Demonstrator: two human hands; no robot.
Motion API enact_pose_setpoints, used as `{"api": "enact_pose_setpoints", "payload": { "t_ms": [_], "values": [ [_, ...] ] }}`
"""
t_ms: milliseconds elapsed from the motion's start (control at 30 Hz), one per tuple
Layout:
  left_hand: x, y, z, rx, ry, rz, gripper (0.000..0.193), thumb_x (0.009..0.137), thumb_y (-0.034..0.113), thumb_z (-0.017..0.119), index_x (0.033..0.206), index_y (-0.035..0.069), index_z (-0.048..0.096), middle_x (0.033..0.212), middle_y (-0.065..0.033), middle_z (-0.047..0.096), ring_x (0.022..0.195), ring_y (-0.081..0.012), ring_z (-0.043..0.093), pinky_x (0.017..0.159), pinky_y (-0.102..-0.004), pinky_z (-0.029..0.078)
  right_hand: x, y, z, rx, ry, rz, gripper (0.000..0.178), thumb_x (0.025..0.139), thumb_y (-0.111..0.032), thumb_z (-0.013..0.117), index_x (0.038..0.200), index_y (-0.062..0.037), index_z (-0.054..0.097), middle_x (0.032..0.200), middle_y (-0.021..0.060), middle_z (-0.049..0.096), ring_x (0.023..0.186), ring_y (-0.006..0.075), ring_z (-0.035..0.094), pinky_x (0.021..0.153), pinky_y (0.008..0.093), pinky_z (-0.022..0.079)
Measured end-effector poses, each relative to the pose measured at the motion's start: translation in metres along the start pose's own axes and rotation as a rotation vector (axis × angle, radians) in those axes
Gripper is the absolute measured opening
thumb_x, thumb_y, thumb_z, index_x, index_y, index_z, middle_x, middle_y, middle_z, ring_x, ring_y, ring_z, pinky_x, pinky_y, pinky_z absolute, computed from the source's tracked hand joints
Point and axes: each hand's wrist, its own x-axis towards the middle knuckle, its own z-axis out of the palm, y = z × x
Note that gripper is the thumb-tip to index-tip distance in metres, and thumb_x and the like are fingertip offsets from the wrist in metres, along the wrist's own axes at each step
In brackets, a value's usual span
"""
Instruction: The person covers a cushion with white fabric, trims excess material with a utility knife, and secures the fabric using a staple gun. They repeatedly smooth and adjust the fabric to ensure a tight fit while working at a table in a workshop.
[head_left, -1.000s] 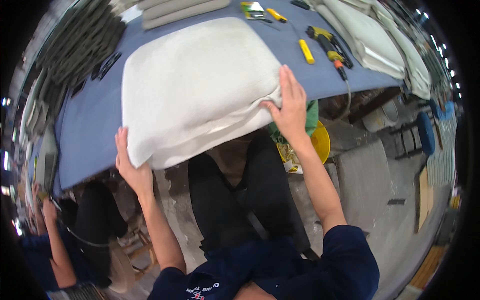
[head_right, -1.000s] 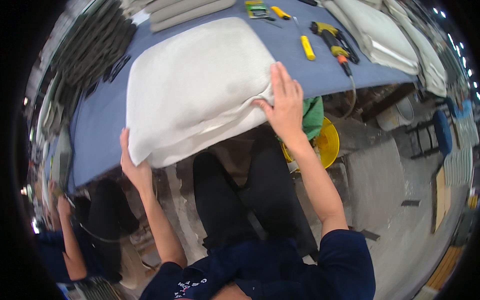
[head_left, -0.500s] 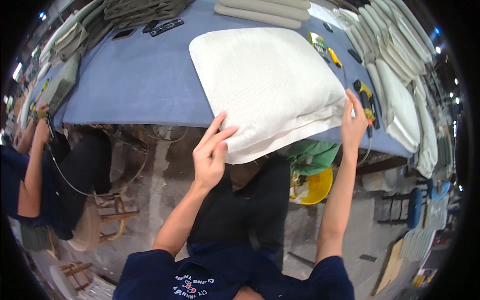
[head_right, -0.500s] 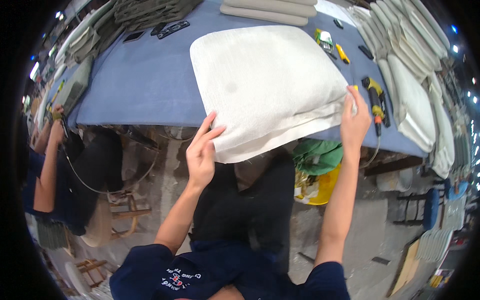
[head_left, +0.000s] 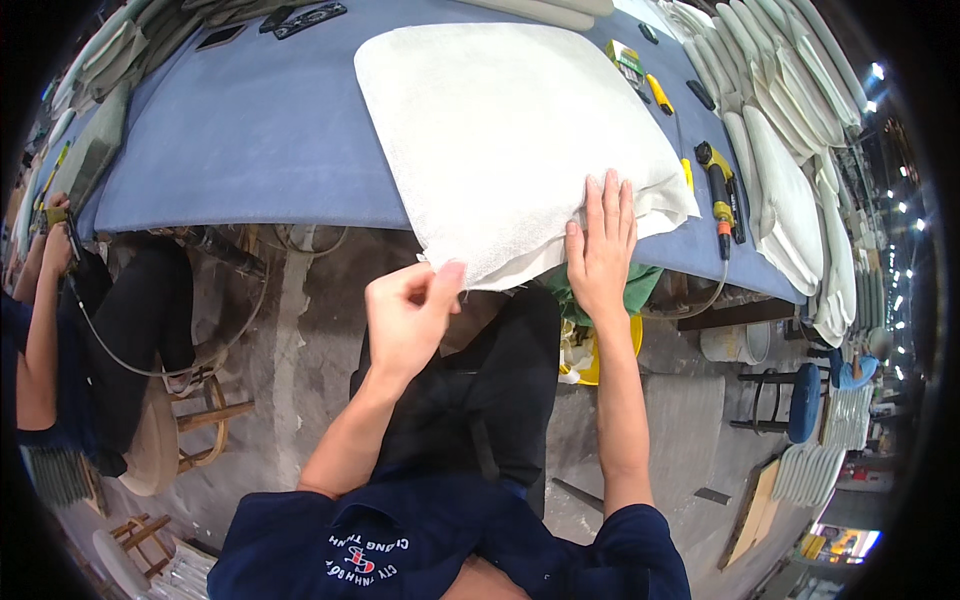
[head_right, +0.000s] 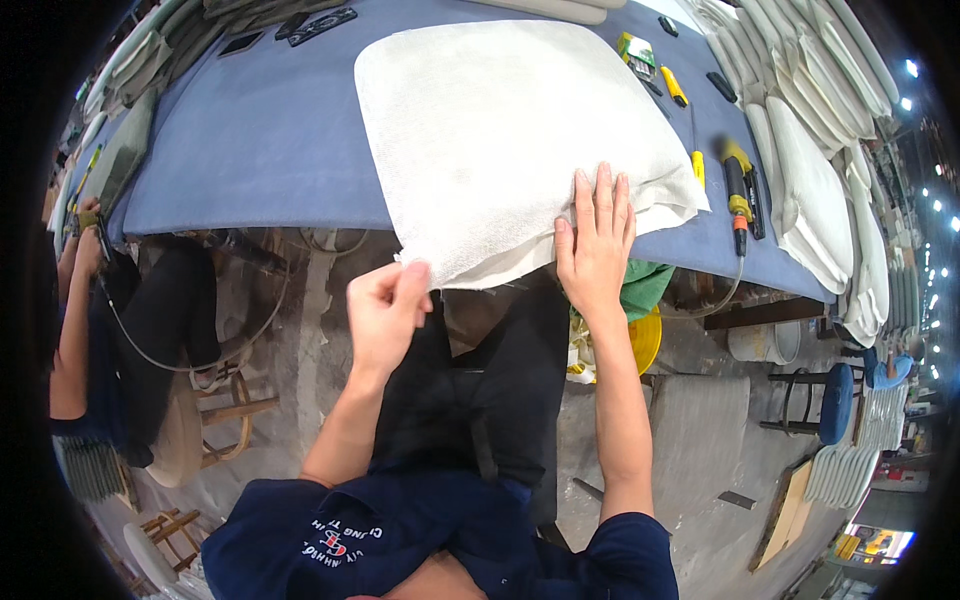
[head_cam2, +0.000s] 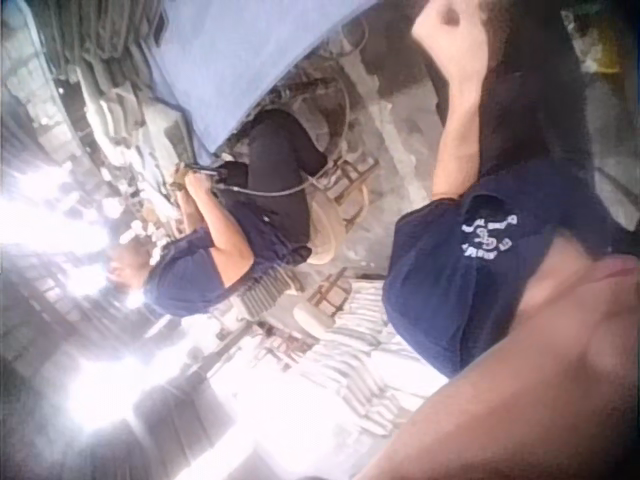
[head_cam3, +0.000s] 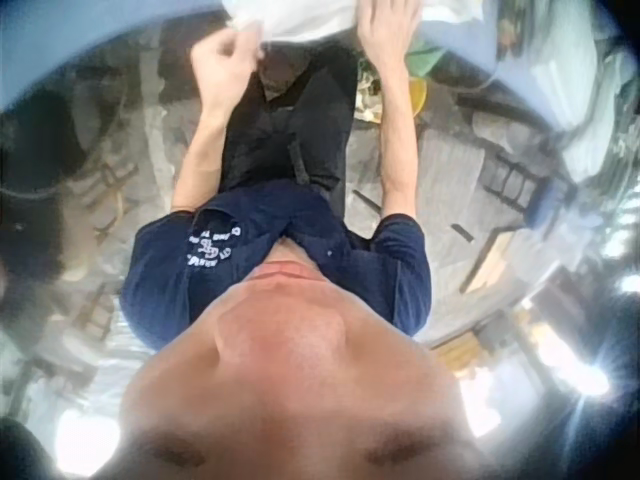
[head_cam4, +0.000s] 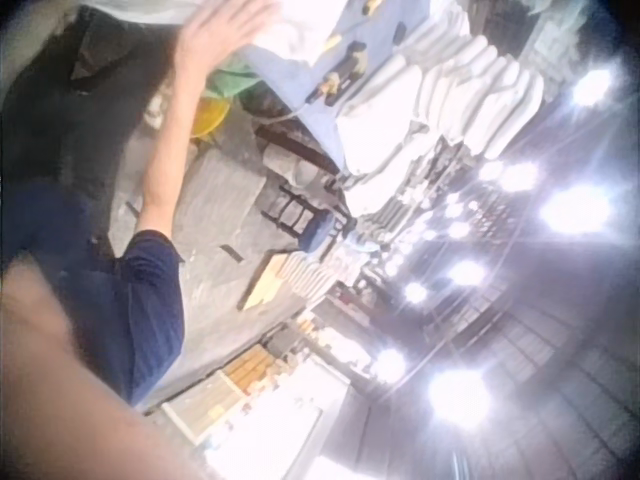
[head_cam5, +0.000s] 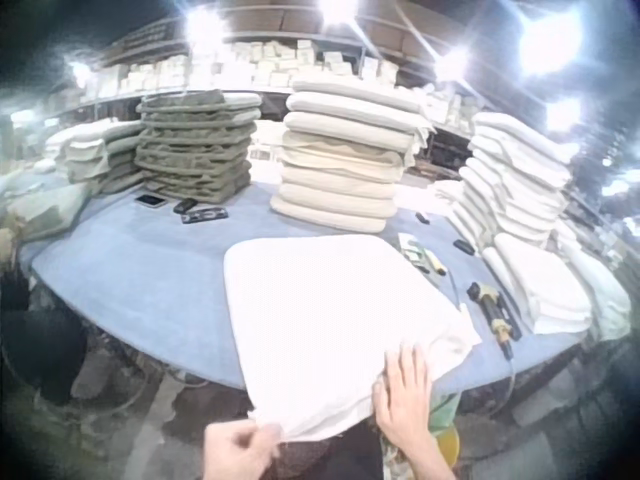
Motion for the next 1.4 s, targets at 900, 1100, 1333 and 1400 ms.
{"api": "enact_pose_setpoints", "payload": {
  "t_ms": [900,1100,1333,1400],
  "values": [
    [0.007,-0.048,-0.036,0.528,-0.114,0.595,0.027,0.095,0.011,0.071,0.073,-0.004,0.073,0.172,-0.0222,0.037,0.165,-0.0457,0.014,0.129,-0.0539,0.024,0.067,0.056,-0.017,0.104,-0.008,0.122,0.049,0.109,-0.040,0.054,0.147,-0.0111,0.063,0.165,0.0160,0.049,0.159,0.0390,0.034,0.129,0.0600,0.018],
    [0.014,-0.057,-0.040,0.346,-0.191,0.515,0.022,0.091,0.004,0.074,0.073,-0.007,0.071,0.171,-0.0220,0.037,0.163,-0.0458,0.019,0.128,-0.0469,0.031,0.093,0.009,0.019,-0.075,-0.206,0.005,0.063,0.108,-0.054,0.049,0.157,-0.0132,0.053,0.169,0.0162,0.042,0.160,0.0396,0.030,0.129,0.0611,0.018],
    [0.017,-0.045,-0.058,0.393,-0.248,0.475,0.019,0.087,0.005,0.076,0.072,-0.005,0.071,0.169,-0.0237,0.039,0.160,-0.0503,0.022,0.126,-0.0480,0.033,0.230,-0.013,0.088,0.034,-0.508,-0.218,0.071,0.109,-0.062,0.041,0.158,-0.0130,0.051,0.171,0.0158,0.040,0.160,0.0419,0.029,0.130,0.0568,0.021],
    [0.024,-0.055,-0.049,0.422,-0.253,0.507,0.017,0.086,0.006,0.077,0.072,-0.003,0.072,0.168,-0.0231,0.042,0.160,-0.0500,0.026,0.124,-0.0481,0.035,0.300,0.010,0.120,0.082,-0.577,-0.248,0.070,0.109,-0.062,0.040,0.157,-0.0125,0.053,0.169,0.0156,0.042,0.159,0.0420,0.030,0.129,0.0562,0.023]
  ]
}}
